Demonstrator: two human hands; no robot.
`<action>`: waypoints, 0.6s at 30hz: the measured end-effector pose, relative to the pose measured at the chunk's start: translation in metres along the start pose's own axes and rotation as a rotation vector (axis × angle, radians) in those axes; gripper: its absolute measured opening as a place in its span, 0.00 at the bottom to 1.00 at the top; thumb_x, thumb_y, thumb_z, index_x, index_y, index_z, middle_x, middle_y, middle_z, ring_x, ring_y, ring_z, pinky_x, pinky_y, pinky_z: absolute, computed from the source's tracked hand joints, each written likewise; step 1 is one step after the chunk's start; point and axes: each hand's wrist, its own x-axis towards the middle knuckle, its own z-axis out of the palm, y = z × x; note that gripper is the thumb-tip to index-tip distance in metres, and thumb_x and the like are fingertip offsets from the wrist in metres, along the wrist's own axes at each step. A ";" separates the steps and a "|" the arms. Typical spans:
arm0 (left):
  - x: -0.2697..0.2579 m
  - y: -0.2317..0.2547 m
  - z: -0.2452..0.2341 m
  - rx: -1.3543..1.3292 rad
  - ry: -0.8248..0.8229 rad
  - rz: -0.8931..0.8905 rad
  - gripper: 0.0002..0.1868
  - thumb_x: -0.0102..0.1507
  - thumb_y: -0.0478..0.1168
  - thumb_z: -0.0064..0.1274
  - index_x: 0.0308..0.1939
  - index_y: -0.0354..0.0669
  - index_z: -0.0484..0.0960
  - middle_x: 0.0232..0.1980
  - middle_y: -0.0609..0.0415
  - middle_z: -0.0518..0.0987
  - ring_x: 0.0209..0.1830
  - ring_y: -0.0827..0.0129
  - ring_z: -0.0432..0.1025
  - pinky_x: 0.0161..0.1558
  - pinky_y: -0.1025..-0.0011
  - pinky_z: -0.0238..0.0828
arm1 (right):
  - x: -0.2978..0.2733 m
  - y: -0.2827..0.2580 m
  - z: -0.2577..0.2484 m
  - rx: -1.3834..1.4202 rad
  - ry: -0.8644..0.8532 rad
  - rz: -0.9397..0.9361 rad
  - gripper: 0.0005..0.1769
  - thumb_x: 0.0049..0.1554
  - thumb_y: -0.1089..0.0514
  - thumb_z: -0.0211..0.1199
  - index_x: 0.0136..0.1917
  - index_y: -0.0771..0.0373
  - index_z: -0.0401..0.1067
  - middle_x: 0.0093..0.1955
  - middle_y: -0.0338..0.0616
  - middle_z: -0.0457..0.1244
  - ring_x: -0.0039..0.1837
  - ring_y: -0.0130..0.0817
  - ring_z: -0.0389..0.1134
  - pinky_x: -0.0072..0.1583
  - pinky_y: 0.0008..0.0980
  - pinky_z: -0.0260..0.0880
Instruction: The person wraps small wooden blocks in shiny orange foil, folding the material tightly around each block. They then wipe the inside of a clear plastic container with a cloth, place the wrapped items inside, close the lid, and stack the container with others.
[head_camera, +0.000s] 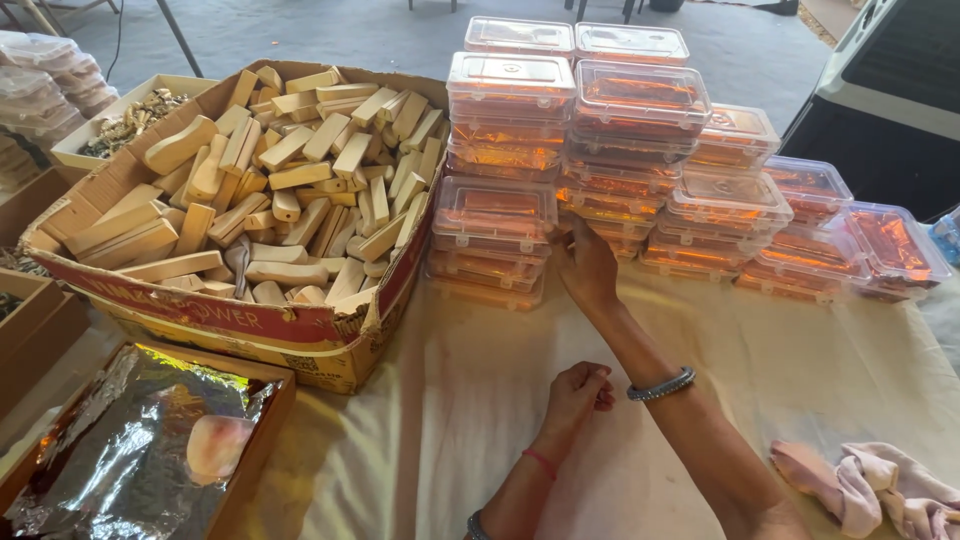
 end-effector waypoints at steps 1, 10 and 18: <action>0.001 -0.001 0.000 -0.001 -0.001 -0.001 0.12 0.71 0.42 0.50 0.47 0.35 0.82 0.35 0.55 0.79 0.31 0.74 0.75 0.36 0.73 0.75 | -0.004 0.000 -0.002 -0.001 0.000 0.001 0.34 0.63 0.35 0.58 0.66 0.66 0.71 0.38 0.44 0.68 0.39 0.41 0.72 0.42 0.42 0.70; -0.002 0.000 0.002 0.091 0.000 0.025 0.12 0.70 0.41 0.49 0.47 0.34 0.82 0.34 0.56 0.78 0.31 0.74 0.74 0.36 0.73 0.76 | -0.021 -0.014 -0.024 -0.117 0.131 -0.469 0.34 0.55 0.55 0.70 0.73 0.59 0.66 0.69 0.50 0.58 0.68 0.51 0.62 0.63 0.46 0.68; 0.005 -0.011 -0.006 0.175 -0.050 0.076 0.12 0.69 0.40 0.50 0.48 0.33 0.82 0.36 0.56 0.80 0.32 0.75 0.75 0.36 0.75 0.77 | -0.025 -0.022 -0.020 -0.164 0.063 -0.485 0.30 0.55 0.59 0.68 0.71 0.58 0.69 0.68 0.49 0.59 0.69 0.52 0.59 0.65 0.49 0.62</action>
